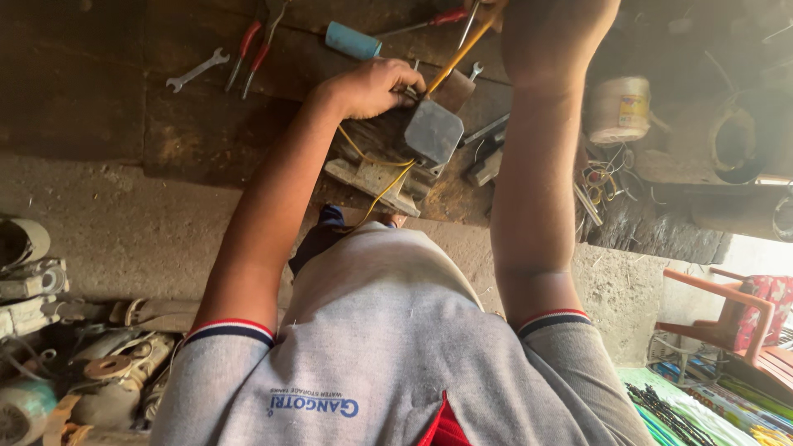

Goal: The person receives an electrical motor and places it on a workbench. They use a screwdriver to open the terminal box cover and then use pliers to adjust the internal wiring connections.

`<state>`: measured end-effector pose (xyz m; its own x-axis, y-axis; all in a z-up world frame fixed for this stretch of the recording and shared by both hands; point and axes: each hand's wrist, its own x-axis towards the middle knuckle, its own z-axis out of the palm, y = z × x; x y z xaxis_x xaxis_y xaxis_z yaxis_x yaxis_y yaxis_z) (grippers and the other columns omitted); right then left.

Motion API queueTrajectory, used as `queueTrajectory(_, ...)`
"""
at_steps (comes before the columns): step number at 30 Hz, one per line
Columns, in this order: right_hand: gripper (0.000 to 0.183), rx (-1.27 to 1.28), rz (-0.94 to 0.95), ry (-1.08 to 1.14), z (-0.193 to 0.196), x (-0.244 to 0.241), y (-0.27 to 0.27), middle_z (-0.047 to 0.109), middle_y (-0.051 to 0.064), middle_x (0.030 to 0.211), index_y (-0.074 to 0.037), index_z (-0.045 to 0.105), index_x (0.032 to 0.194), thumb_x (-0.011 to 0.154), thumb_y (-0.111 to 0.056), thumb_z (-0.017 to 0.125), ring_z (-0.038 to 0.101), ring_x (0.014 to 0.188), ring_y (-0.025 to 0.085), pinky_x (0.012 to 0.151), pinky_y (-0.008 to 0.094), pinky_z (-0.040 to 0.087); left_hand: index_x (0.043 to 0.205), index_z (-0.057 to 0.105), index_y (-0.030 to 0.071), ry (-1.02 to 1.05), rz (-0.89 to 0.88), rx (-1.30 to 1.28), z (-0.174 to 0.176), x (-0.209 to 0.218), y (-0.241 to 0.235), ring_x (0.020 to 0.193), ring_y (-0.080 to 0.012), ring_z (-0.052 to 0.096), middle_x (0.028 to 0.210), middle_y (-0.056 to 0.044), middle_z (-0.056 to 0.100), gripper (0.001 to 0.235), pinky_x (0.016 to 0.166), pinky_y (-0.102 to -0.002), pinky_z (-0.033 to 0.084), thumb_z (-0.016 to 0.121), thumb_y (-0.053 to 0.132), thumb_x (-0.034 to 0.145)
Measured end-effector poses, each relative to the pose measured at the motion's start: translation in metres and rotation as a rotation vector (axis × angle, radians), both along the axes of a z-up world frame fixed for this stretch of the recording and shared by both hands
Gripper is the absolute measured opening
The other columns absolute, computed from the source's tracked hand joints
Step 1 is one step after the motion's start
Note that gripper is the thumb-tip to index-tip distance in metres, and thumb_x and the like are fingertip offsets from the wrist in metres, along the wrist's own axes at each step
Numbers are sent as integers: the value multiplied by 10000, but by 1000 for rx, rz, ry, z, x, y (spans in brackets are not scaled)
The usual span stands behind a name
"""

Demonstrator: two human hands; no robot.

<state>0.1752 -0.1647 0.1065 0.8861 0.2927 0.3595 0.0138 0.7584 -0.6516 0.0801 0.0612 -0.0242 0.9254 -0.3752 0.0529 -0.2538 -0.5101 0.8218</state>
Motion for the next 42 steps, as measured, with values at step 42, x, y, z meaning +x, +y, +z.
queueTrajectory(42, 930, -1360, -167, -955, -2, -110, -13, 612, 135, 1388, -112, 510, 1551, 747, -215, 966, 692, 1200, 341, 990, 417, 616, 1352, 580, 20, -33, 494, 258, 117, -109, -60, 1107, -384, 679, 1187, -226, 705, 887, 976, -498, 524, 779, 708, 829)
